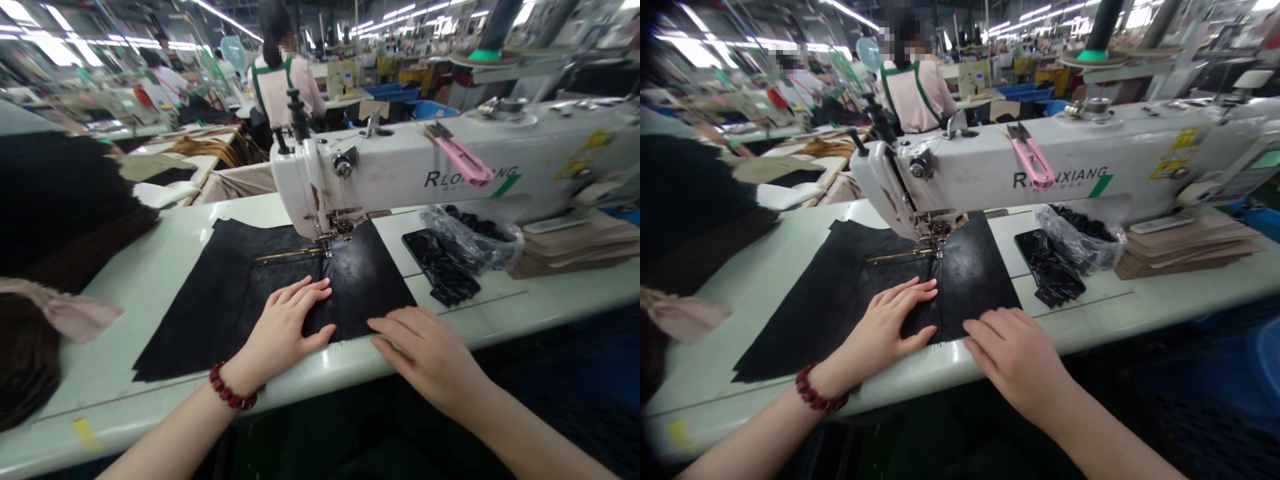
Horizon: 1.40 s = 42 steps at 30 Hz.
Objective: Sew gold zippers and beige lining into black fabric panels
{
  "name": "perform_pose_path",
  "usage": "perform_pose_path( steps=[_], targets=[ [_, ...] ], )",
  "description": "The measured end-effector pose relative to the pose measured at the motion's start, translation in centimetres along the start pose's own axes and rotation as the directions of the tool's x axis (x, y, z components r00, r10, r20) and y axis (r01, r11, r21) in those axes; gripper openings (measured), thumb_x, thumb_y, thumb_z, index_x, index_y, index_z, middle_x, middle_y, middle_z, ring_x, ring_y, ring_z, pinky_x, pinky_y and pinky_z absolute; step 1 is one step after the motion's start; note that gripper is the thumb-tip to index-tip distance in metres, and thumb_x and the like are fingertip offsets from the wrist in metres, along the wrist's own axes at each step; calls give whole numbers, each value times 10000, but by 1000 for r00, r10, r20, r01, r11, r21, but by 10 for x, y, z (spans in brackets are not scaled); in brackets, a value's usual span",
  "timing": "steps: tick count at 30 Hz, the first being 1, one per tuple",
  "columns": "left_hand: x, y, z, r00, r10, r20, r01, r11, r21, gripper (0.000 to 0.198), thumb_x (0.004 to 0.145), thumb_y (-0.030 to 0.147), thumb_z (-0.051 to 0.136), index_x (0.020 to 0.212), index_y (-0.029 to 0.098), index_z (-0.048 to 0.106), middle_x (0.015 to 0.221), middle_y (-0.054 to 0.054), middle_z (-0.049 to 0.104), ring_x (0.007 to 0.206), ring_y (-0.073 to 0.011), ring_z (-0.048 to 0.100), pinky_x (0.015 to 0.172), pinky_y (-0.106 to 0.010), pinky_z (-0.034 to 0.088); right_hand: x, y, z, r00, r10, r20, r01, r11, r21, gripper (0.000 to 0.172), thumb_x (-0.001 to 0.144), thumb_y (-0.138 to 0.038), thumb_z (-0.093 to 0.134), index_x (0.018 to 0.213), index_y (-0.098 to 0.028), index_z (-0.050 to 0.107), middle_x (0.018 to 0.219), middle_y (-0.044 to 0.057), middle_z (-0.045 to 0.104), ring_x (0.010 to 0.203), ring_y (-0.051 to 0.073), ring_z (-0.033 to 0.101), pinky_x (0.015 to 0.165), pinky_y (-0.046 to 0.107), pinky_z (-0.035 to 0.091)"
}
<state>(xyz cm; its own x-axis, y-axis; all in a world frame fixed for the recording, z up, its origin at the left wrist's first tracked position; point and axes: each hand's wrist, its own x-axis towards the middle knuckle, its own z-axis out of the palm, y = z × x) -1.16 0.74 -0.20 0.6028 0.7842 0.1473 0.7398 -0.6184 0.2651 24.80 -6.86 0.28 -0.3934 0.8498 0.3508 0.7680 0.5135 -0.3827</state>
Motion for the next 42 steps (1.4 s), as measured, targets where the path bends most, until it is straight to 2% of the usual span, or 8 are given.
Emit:
perform_pose_path(
  steps=[5,10,18,23,28,33,36,42],
  targets=[
    [1,0,-1,1000,-5,10,5,1000,20,466,857,449,621,1281,279,528,1455,-23,503,1390,-284,386,1099,-503,334,-64,48,-31,947,248,-202,-290,933,-213,124,947,-232,520,1033,-212,607,933,56,651,861,215,625,805,372,471],
    [2,-1,0,1000,2,-8,-1,1000,27,460,848,451,619,1270,281,549,1428,-41,530,1370,-303,413,1084,-511,352,-66,77,-42,976,170,-137,-215,857,-468,170,942,-239,515,1078,-182,600,969,78,650,861,251,625,769,398,463],
    [3,-3,2,1000,3,-13,-3,1000,28,470,842,455,623,1273,284,543,1424,-43,533,1372,-308,411,1084,-515,352,-55,81,-36,991,105,-79,-131,840,-526,116,943,-173,482,981,-168,592,909,71,652,833,229,619,756,374,440],
    [3,-3,1,1000,6,-1,-6,1000,20,473,851,456,619,1281,282,530,1440,-35,517,1382,-302,394,1089,-509,334,-60,77,-37,957,157,-246,-258,848,-464,36,922,-203,535,912,-201,569,735,2,583,641,159,583,608,321,391],
    [1,1,0,1000,-5,10,5,1000,-9,472,857,440,624,1285,269,526,1448,-28,509,1395,-288,368,1101,-488,313,-52,40,-40,889,270,-369,-387,876,-289,103,902,-312,569,853,-222,556,588,-50,408,481,120,454,529,304,354],
    [-2,5,-4,1000,-14,16,14,999,-37,488,851,416,648,1309,302,525,1472,5,480,1411,-274,337,1119,-462,290,-1,-10,-5,906,401,-132,-397,916,58,118,863,-311,577,782,-243,524,548,-61,422,469,118,460,500,283,350],
    [-3,5,-4,999,-6,41,7,1000,-24,483,873,415,630,1339,398,506,1504,58,431,1424,-275,311,1113,-471,285,34,-26,21,904,427,12,-427,903,49,117,838,-268,581,755,-235,505,586,-45,508,540,139,523,520,286,339],
    [-3,5,-4,1000,-11,29,12,999,-40,434,863,451,636,1279,363,547,1503,71,430,1426,-264,302,1124,-453,269,53,-7,14,946,257,196,-269,963,34,135,901,-354,571,845,-232,579,700,-31,599,629,147,556,557,296,382]
  ],
)
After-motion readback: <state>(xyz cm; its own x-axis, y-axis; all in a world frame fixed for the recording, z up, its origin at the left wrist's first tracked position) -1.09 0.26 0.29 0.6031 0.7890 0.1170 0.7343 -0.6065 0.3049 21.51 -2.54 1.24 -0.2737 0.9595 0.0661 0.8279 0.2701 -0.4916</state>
